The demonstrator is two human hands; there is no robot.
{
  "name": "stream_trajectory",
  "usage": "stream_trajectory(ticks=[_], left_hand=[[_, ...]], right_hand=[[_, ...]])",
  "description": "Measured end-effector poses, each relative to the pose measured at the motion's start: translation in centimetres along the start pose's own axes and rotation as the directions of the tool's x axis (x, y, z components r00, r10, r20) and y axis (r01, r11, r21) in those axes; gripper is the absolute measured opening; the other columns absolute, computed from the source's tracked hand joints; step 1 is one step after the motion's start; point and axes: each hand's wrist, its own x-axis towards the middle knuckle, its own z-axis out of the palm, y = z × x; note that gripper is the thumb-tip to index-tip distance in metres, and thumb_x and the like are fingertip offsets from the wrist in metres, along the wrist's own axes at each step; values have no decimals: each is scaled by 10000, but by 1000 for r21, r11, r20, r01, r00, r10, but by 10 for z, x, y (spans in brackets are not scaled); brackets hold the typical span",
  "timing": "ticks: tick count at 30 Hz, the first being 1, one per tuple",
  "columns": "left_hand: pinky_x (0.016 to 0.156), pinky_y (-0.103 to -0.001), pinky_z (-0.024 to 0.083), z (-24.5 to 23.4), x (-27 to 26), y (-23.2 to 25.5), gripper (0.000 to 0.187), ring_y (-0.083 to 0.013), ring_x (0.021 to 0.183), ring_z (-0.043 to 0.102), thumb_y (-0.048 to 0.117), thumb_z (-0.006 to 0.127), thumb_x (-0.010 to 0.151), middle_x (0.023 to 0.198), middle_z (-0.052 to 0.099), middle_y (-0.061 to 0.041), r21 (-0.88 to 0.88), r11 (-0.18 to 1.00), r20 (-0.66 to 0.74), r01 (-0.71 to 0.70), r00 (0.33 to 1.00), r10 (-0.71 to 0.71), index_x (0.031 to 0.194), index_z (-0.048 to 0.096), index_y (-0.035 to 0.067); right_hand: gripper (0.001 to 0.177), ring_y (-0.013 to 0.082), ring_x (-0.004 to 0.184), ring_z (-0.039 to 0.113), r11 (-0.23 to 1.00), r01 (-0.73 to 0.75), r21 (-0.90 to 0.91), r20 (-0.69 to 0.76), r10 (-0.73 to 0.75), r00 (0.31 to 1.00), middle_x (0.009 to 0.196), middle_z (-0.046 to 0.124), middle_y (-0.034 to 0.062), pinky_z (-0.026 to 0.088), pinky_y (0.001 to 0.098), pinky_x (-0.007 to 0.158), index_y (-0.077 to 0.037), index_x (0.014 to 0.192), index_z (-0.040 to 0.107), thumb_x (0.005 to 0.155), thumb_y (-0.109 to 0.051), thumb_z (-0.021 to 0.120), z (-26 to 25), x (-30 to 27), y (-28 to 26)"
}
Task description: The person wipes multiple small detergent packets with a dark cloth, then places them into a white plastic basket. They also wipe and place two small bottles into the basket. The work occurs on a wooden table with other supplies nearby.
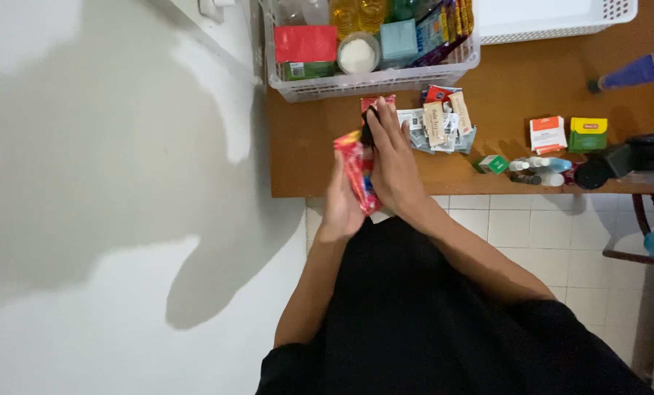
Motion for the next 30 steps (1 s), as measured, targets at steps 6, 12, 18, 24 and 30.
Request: stream_trajectory(ticks=[6, 12, 18, 24, 30], left_hand=[[1175, -513, 363, 32, -12, 25, 765, -324, 1389, 464, 628, 296, 1013, 1538, 419, -191, -224, 975, -209, -10, 977, -38, 1562, 300, 95], [1232, -453, 354, 31, -6, -2, 652, -265, 1471, 433, 522, 345, 1103, 1574, 473, -119, -34, 999, -50, -33, 998, 31, 1568, 376, 65], [1115, -457, 483, -5, -6, -5, 501, -255, 1283, 584, 420, 429, 1164, 1409, 572, -144, -61, 963, -160, -262, 955, 249, 1464, 457, 20], [1014, -468, 520, -33, -6, -23, 492, -259, 1142, 596, 384, 477, 1208, 1309, 565, -158, 58, 985, -202, -163, 964, 171, 1500, 480, -11], [1192, -449, 434, -6, 6, -29, 747, -347, 1424, 522, 632, 471, 1053, 1579, 522, -186, -265, 932, 430, -248, 835, 345, 1640, 325, 194]], right_hand=[[688, 443, 1533, 323, 953, 298, 55, 128, -303, 944, 1632, 344, 281, 219, 591, 1255, 49, 1536, 410, 864, 21, 558, -11, -25, -18], [600, 399, 1512, 364, 993, 91, -73, 5, -91, 996, 1604, 407, 266, 239, 569, 1228, 21, 1521, 457, 942, -49, 599, -33, -12, -14], [734, 397, 1462, 406, 928, 363, -84, 258, -332, 907, 1562, 446, 260, 262, 570, 1199, 26, 1449, 491, 719, 5, 570, -47, -41, -15], [539, 245, 1425, 617, 909, -212, 360, 68, 201, 977, 1517, 624, 131, 478, 413, 1215, -81, 1460, 589, 960, 86, 476, -56, -19, 24], [563, 378, 1544, 321, 891, 138, 433, 141, -218, 966, 1671, 325, 230, 327, 467, 1241, 11, 1500, 506, 945, 105, 481, -1, -50, -15]])
